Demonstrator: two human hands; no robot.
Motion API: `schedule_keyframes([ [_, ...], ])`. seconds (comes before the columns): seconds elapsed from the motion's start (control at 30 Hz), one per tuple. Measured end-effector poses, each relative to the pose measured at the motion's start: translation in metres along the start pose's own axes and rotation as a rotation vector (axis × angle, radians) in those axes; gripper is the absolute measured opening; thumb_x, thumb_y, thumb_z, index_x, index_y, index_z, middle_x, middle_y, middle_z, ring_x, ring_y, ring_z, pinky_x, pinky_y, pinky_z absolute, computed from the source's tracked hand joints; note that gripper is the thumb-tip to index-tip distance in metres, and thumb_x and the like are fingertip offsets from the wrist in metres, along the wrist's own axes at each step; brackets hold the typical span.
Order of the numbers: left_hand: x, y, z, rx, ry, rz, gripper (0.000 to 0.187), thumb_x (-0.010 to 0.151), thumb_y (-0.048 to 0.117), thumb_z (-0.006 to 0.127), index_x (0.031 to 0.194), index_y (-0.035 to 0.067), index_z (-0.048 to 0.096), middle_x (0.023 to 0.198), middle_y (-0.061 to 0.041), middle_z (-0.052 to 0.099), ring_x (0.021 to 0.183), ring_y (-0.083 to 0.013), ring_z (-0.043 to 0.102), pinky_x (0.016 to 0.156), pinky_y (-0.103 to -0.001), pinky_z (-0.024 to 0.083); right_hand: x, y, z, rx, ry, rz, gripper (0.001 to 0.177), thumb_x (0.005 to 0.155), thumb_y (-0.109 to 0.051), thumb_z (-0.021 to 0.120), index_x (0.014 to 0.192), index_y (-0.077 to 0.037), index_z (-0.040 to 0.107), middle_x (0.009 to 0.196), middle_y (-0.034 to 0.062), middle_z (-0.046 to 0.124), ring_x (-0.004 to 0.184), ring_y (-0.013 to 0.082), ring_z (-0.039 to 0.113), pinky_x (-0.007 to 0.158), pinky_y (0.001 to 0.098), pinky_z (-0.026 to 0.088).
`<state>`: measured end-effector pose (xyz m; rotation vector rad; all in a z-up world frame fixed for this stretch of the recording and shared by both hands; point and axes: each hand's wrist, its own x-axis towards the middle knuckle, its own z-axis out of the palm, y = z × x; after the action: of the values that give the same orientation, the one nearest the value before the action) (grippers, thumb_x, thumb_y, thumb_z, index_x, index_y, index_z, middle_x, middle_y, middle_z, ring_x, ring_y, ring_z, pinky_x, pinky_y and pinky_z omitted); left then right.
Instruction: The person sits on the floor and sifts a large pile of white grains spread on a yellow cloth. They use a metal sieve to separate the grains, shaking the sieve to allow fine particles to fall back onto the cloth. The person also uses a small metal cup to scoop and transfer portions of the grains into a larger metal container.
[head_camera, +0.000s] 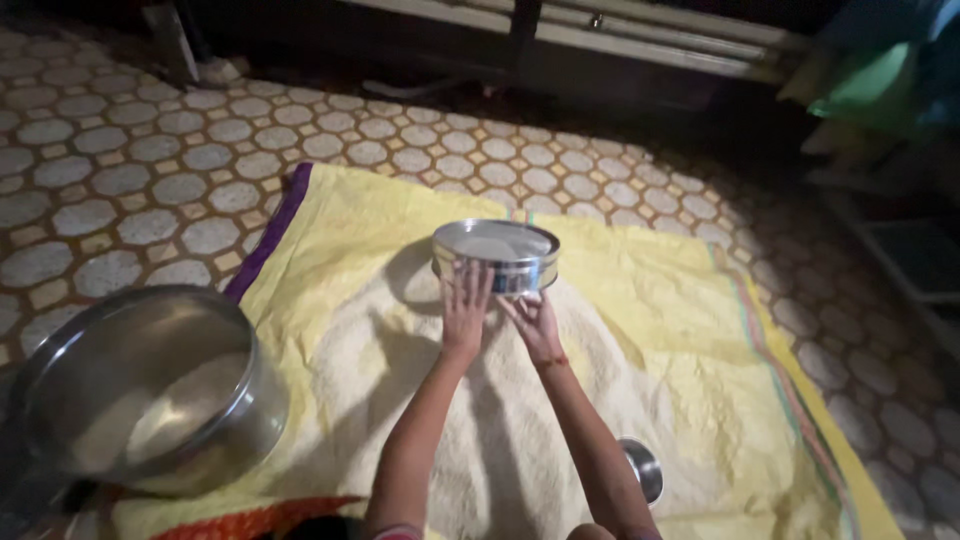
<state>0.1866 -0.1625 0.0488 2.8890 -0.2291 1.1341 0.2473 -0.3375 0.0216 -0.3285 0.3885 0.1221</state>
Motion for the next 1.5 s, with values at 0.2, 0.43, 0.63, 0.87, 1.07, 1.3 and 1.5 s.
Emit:
schedule_keyframes([
  [0.2, 0.066, 0.011, 0.089, 0.038, -0.039, 0.112, 0.071, 0.092, 0.018, 0.060, 0.157, 0.024, 0.034, 0.132, -0.022, 0.053, 0.123, -0.0448, 0.049, 0.114, -0.072, 0.030, -0.039, -0.003, 0.016, -1.708, 0.086, -1.389, 0.112, 0.062, -0.026, 0.084, 0.150, 0.008, 0.024, 0.145, 0.0336, 0.034, 0.132, 0.0528, 0.035, 0.110, 0.0686, 0.026],
  [0.43, -0.012, 0.006, 0.085, -0.041, 0.064, 0.300, 0.041, 0.093, 0.017, 0.062, 0.132, 0.015, 0.049, 0.117, -0.016, 0.054, 0.106, -0.0382, 0.053, 0.104, -0.073, 0.038, -0.056, -0.011, 0.033, -2.659, -0.692, -1.346, 0.059, 0.078, -0.021, 0.073, 0.130, -0.001, 0.057, 0.121, 0.0189, 0.058, 0.124, 0.0374, 0.052, 0.119, 0.0661, 0.023],
  [0.63, -0.080, 0.027, 0.017, -0.066, -0.222, 0.354, 0.031, 0.096, 0.018, 0.063, 0.125, 0.016, 0.053, 0.117, -0.015, 0.054, 0.108, -0.0370, 0.054, 0.105, -0.066, 0.042, -0.134, -0.021, -0.009, -2.584, -0.967, -1.193, 0.061, 0.067, -0.019, 0.075, 0.120, 0.004, 0.057, 0.112, 0.0216, 0.059, 0.113, 0.0420, 0.055, 0.108, 0.0499, 0.041],
  [0.87, -0.152, 0.062, -0.113, -0.158, -0.168, 0.373, 0.039, 0.086, 0.020, 0.066, 0.123, 0.018, 0.054, 0.117, -0.016, 0.055, 0.108, -0.0396, 0.055, 0.100, -0.064, 0.042, -0.264, -0.030, -0.044, -2.537, -1.041, -1.035, 0.070, 0.066, -0.022, 0.077, 0.123, 0.009, 0.053, 0.123, 0.0301, 0.056, 0.121, 0.0471, 0.052, 0.110, 0.0518, 0.040],
  [1.07, -0.181, 0.067, -0.205, -0.225, -0.334, 0.416, 0.060, 0.069, 0.019, 0.073, 0.125, 0.011, 0.052, 0.120, -0.016, 0.053, 0.112, -0.0346, 0.050, 0.102, -0.056, 0.038, -0.334, -0.037, -0.065, -2.529, -1.085, -1.121, 0.062, 0.076, -0.025, 0.076, 0.126, 0.005, 0.055, 0.139, 0.0267, 0.054, 0.130, 0.0448, 0.051, 0.114, 0.0521, 0.038],
  [1.3, -0.170, 0.036, -0.175, -0.159, -0.079, 0.612, 0.054, 0.087, 0.022, 0.068, 0.135, 0.006, 0.050, 0.121, -0.013, 0.051, 0.112, -0.0272, 0.048, 0.103, -0.045, 0.038, -0.353, -0.052, -0.029, -2.579, -1.055, -1.330, 0.052, 0.085, -0.032, 0.073, 0.124, 0.000, 0.060, 0.147, 0.0224, 0.053, 0.134, 0.0399, 0.051, 0.107, 0.0537, 0.040],
  [1.5, -0.081, 0.014, -0.081, -0.084, 0.230, 0.523, 0.053, 0.087, 0.028, 0.062, 0.135, 0.011, 0.050, 0.120, -0.006, 0.049, 0.119, -0.0239, 0.045, 0.103, -0.048, 0.034, -0.271, -0.069, 0.033, -2.563, -0.769, -1.880, 0.045, 0.089, -0.030, 0.070, 0.126, -0.006, 0.060, 0.152, 0.0156, 0.048, 0.137, 0.0351, 0.050, 0.109, 0.0520, 0.042],
])
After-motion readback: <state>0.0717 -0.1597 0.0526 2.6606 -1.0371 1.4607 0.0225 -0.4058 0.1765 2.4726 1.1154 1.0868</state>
